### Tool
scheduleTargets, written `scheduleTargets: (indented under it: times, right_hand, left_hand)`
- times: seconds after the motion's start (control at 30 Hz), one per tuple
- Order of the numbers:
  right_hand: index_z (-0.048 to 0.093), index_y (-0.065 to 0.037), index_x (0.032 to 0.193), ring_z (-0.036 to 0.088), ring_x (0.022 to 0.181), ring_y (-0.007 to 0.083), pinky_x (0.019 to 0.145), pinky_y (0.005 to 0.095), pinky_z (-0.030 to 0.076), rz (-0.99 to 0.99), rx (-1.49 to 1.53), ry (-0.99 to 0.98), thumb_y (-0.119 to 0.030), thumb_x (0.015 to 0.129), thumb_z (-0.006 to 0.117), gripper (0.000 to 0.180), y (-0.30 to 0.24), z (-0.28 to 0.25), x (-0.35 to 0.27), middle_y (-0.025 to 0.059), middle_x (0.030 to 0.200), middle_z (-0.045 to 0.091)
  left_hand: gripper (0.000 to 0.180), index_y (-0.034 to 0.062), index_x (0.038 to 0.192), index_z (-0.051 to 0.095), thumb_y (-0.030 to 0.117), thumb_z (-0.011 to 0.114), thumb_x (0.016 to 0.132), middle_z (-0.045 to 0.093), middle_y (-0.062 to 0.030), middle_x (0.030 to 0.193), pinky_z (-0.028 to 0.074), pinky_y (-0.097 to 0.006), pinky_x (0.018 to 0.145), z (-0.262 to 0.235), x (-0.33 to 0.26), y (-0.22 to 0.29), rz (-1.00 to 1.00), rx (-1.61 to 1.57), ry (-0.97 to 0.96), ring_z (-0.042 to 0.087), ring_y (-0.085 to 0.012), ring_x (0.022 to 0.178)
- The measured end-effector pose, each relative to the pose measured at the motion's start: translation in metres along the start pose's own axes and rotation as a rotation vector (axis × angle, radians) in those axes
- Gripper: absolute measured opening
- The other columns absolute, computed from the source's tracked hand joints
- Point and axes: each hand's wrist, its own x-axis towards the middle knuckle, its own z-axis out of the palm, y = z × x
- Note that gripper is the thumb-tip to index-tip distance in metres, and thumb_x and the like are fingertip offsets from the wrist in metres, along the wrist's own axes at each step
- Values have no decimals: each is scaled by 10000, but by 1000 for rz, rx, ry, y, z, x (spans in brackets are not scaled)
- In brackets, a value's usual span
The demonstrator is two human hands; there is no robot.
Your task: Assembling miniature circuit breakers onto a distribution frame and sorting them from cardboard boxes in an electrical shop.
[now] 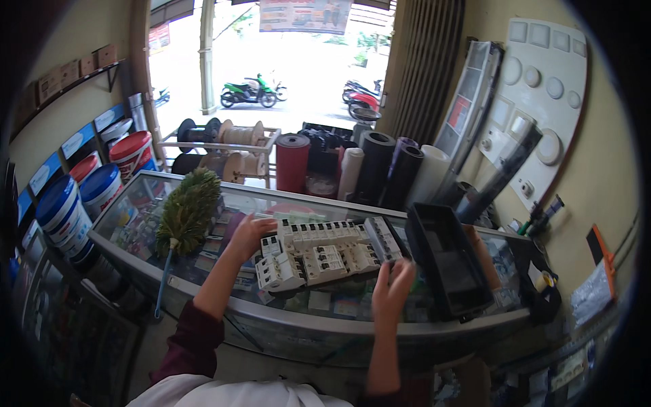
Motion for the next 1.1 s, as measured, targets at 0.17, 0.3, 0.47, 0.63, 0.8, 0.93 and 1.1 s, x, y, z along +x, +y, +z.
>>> scheduleTargets:
  times: [0.17, 0.3, 0.47, 0.63, 0.8, 0.93, 1.1]
  right_hand:
    - [404, -20, 1208, 480, 1122, 250, 932, 371, 392, 844, 896, -560, -257, 915, 496, 388, -13, 2, -56, 173, 1194, 477]
    - [330, -38, 1297, 386, 1219, 263, 1010, 437, 310, 894, 1333, -509, -386, 922, 445, 525, -1, 40, -55, 143, 1300, 401]
    - [275, -95, 1362, 325, 1260, 276, 1024, 466, 265, 863, 1565, -424, -515, 906, 388, 630, -15, 62, -48, 100, 1371, 341]
    - [196, -159, 1378, 316, 1266, 253, 1022, 482, 264, 938, 1537, -345, -583, 880, 367, 676, -9, 61, -52, 74, 1398, 281]
    - [170, -141, 1393, 286, 1287, 254, 1034, 453, 256, 891, 1431, -269, -610, 872, 343, 723, -3, 54, -58, 89, 1419, 250]
    - [180, -126, 1402, 268, 1303, 252, 1052, 421, 248, 862, 1420, -254, -587, 883, 350, 715, -11, 40, -60, 92, 1427, 245]
    - [240, -97, 1381, 356, 1249, 274, 1015, 421, 309, 850, 1397, -357, -563, 895, 357, 684, -7, 29, -54, 112, 1380, 327]
  left_hand:
    - [544, 11, 1050, 582, 486, 368, 895, 655, -75, 875, 512, -308, 623, 39, 16, -15, -282, 312, -86, 622, -176, 673]
    - [525, 22, 984, 618, 482, 386, 886, 658, -56, 810, 504, -280, 609, 36, 5, -18, -264, 321, -50, 619, -145, 641]
    - [547, 10, 986, 610, 480, 345, 900, 649, -67, 811, 493, -291, 616, 37, -8, -15, -264, 327, -17, 610, -155, 644]
    - [551, 0, 945, 616, 473, 340, 897, 649, -78, 797, 489, -285, 603, 46, -32, -18, -228, 327, 47, 605, -156, 628]
    - [550, -9, 909, 622, 467, 345, 896, 648, -88, 779, 487, -285, 607, 75, -65, -26, -141, 307, 193, 604, -161, 628]
    - [543, -10, 919, 621, 464, 356, 894, 647, -90, 799, 486, -285, 623, 83, -91, -35, -95, 264, 282, 603, -163, 643]
    - [528, 4, 993, 614, 444, 337, 903, 629, -59, 796, 469, -283, 642, 109, -122, -43, -11, 295, 365, 577, -138, 660]
